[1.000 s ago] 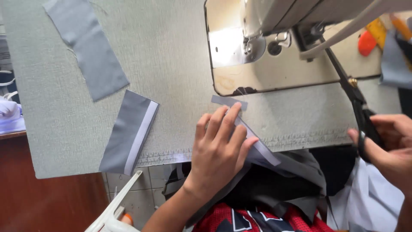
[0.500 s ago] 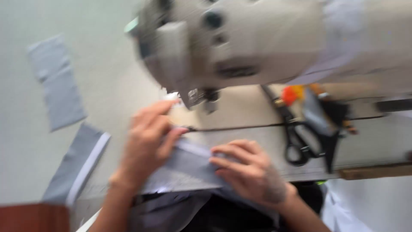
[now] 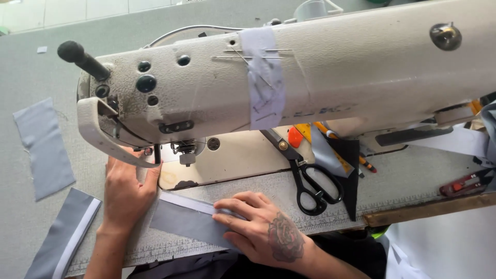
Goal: The person is sewing white fabric strips onto larger grey fabric pieces using an industrial sewing machine and trimming the finished pieces with scissors.
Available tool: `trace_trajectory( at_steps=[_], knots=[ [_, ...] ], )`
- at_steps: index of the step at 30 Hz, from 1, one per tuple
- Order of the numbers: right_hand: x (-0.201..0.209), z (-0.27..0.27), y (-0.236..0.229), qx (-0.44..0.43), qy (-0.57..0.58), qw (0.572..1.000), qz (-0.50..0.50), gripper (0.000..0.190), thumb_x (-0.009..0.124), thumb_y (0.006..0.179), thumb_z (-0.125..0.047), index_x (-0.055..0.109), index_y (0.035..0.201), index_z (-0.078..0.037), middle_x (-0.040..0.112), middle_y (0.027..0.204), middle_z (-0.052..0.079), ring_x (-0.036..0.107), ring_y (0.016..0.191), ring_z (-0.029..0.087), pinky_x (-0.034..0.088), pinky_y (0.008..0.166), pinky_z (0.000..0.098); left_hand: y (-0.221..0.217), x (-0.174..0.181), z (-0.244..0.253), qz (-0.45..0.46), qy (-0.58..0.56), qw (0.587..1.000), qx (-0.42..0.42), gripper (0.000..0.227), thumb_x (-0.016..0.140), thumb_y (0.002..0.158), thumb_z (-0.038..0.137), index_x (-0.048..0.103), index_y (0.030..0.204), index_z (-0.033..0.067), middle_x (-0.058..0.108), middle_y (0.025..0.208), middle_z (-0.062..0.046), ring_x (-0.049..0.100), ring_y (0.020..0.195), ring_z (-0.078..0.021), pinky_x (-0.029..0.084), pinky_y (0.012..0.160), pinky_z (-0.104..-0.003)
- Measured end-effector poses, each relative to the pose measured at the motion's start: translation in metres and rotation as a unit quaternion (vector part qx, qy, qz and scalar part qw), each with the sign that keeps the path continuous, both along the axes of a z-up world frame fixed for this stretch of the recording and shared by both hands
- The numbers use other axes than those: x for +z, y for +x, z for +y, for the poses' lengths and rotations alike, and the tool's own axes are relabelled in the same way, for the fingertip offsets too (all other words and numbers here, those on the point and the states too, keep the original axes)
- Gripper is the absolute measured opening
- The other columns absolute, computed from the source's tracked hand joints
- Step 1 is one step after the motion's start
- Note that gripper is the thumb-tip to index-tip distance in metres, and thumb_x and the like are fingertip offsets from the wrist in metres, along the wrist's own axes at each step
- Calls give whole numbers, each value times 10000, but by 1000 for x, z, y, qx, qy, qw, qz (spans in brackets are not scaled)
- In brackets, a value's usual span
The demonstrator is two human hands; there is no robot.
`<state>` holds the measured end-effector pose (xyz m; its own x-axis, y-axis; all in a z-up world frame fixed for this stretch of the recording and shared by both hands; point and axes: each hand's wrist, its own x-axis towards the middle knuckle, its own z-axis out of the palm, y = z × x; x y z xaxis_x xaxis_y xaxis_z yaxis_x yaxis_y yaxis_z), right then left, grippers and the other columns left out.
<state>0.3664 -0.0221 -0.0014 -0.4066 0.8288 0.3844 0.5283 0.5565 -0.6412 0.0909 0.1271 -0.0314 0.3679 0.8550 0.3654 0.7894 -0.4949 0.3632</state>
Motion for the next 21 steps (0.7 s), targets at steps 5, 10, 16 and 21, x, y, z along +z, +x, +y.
trace_trajectory(
  at_steps=[5,10,16,21],
  knots=[
    [-3,-2,1,6,1,1000,-7,308,570,1016,-221,642,1275,-72,606,1351,88,550,1156,316,451,966,469,-1,-1,4,-3,29,999,-12,313,733,940,177,707,1133,-68,677,1098,-207,592,1109,-404,435,1038,-475],
    [-2,-3,-1,0,2,1000,-15,313,579,1013,-236,645,1274,-77,608,1350,83,551,1160,320,447,970,471,6,11,-3,-5,7,1000,-10,291,675,972,178,667,1168,-37,679,1202,-197,559,1161,-380,417,1051,-461],
    [-1,-5,-2,-10,15,1000,-14,295,596,1014,-239,657,1256,-80,618,1332,76,563,1134,316,468,949,464,5,13,-3,-2,-13,1000,-10,244,649,984,191,681,1167,32,690,1166,-109,551,1125,-336,402,1023,-436],
    [0,-3,-4,-10,23,1000,-4,256,563,1017,-145,659,1245,-78,626,1314,78,572,1118,313,481,951,456,6,15,-4,-2,-5,1000,-19,264,640,989,195,677,1197,37,669,1180,-135,538,1174,-350,397,1048,-440]
  ],
)
